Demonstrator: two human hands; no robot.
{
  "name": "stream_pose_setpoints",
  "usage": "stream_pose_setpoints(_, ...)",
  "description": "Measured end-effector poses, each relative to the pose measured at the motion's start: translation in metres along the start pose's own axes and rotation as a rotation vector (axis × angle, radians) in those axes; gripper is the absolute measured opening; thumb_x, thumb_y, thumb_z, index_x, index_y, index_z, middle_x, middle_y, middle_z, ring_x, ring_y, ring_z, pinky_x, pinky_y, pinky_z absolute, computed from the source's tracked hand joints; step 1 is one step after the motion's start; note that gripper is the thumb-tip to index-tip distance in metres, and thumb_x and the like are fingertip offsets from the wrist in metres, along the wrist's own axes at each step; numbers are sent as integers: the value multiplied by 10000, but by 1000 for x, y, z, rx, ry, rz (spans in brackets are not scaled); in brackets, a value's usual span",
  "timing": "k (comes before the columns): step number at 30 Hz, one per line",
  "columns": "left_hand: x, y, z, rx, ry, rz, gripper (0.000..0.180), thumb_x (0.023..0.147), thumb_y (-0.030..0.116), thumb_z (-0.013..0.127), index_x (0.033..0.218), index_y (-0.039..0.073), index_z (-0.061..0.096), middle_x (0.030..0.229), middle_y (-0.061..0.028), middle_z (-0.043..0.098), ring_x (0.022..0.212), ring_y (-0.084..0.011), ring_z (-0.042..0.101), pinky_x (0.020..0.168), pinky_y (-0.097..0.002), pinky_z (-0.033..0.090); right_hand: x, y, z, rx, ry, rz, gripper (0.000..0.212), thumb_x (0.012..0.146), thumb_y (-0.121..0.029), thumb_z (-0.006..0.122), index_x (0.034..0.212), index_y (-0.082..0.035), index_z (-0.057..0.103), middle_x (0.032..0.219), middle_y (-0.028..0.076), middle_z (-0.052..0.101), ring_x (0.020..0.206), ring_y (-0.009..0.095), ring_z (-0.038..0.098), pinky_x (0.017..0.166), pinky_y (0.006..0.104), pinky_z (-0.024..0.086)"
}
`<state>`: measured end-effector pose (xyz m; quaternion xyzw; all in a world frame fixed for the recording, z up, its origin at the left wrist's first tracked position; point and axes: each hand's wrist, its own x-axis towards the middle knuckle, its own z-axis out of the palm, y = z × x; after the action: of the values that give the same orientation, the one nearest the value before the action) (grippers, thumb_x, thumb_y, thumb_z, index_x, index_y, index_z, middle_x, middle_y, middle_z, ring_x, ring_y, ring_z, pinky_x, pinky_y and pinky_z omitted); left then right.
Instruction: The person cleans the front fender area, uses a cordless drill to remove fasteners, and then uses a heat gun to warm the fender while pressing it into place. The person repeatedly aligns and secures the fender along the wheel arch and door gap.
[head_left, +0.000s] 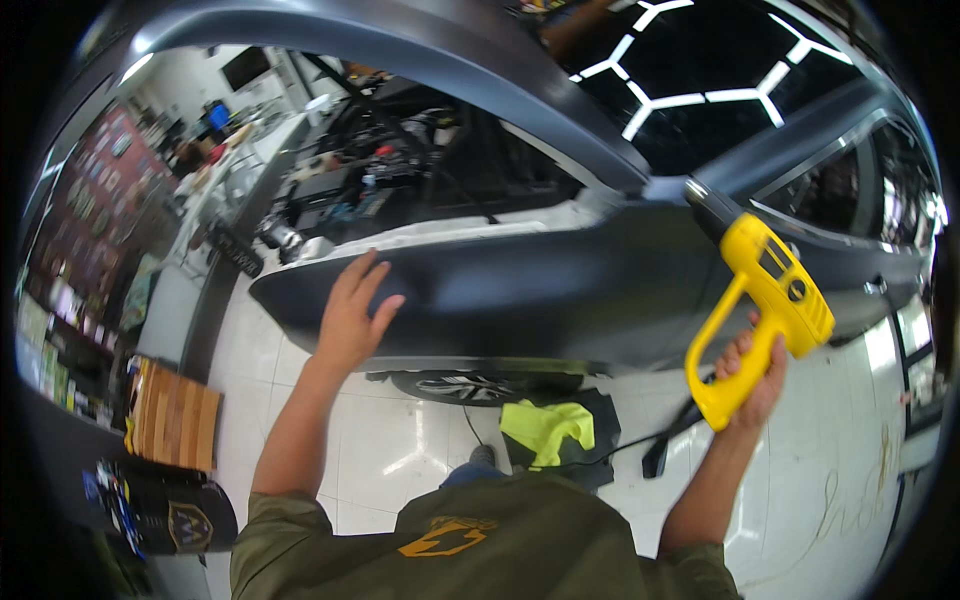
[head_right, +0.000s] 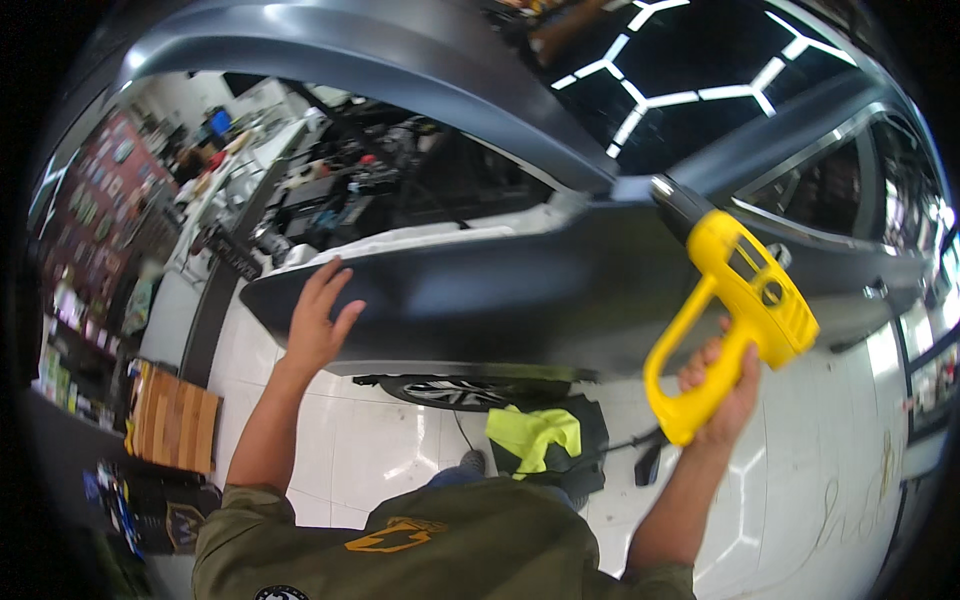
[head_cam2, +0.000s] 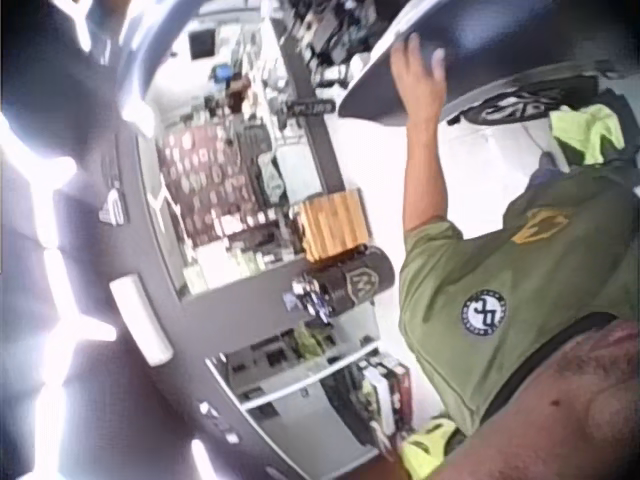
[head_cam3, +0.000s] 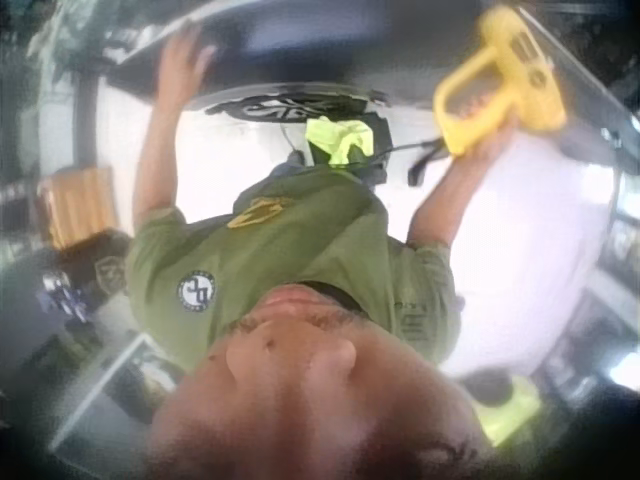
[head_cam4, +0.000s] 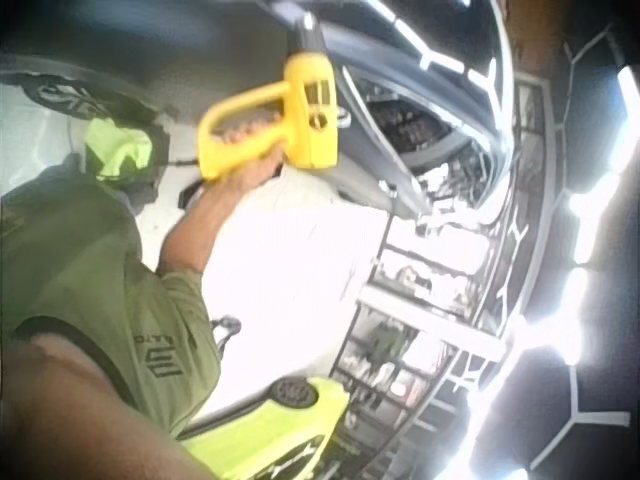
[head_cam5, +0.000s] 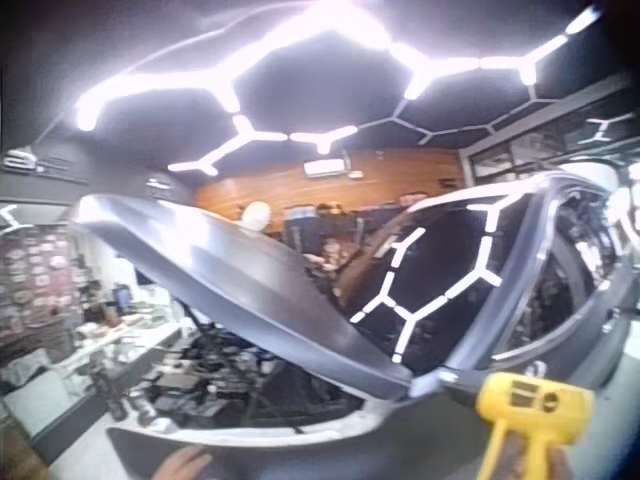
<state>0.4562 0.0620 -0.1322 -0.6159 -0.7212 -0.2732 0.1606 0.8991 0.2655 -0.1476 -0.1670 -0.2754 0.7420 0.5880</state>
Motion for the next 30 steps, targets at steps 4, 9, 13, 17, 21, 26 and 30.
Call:
stream_pose_setpoints(4,-11,-27,-15,31,50,-5,449,829,243,720,1199,20,597,1334,-199,510,1192,-370,514,1003,-432,418,-25,-4,-6,-94,-59,125,459,1020,-399,369,1287,-31,425,806,58,525,537,131,514,457,260,460)
stream_pose_setpoints(9,8,-11,-31,47,40,38,395,845,228,707,1165,19,611,1319,-180,522,1200,-357,510,1007,-420,416,-18,-6,-17,-55,-82,-67,473,1037,-371,346,1308,15,386,811,77,529,553,128,541,456,250,512)
stream_pose_setpoints(13,38,36,-21,42,120,84,361,853,199,700,1154,17,621,1330,-168,527,1203,-343,520,1008,-406,414,-16,-23,-47,-78,-84,36,488,1027,-392,362,1322,-4,387,793,66,527,554,128,522,459,262,485)
stream_pose_setpoints(17,58,99,-5,119,130,73,349,855,173,692,1163,21,627,1330,-164,541,1223,-337,518,1016,-403,407,19,-30,-71,101,-87,77,497,987,-412,433,1300,-26,430,771,70,534,555,156,517,482,293,471)
stream_pose_setpoints(21,100,147,15,111,142,138,339,878,203,668,1158,16,629,1315,-166,549,1208,-347,507,1065,-460,340,35,-39,-90,19,-191,160,447,957,-361,516,1232,-11,478,770,103,577,553,202,580,508,322,503)
stream_pose_setpoints(26,170,209,56,222,110,259,350,899,254,638,1155,16,627,1304,-171,550,1218,-351,499,1082,-500,308,47,-42,-100,198,-240,220,380,952,-304,548,1181,-4,500,778,112,595,558,208,606,510,319,516)
stream_pose_setpoints(30,211,213,84,353,36,256,378,917,308,605,1173,31,621,1327,-166,532,1251,-347,473,1093,-513,288,43,-35,-103,153,-303,276,358,958,-275,550,1192,-13,480,785,106,606,565,195,612,519,309,521)
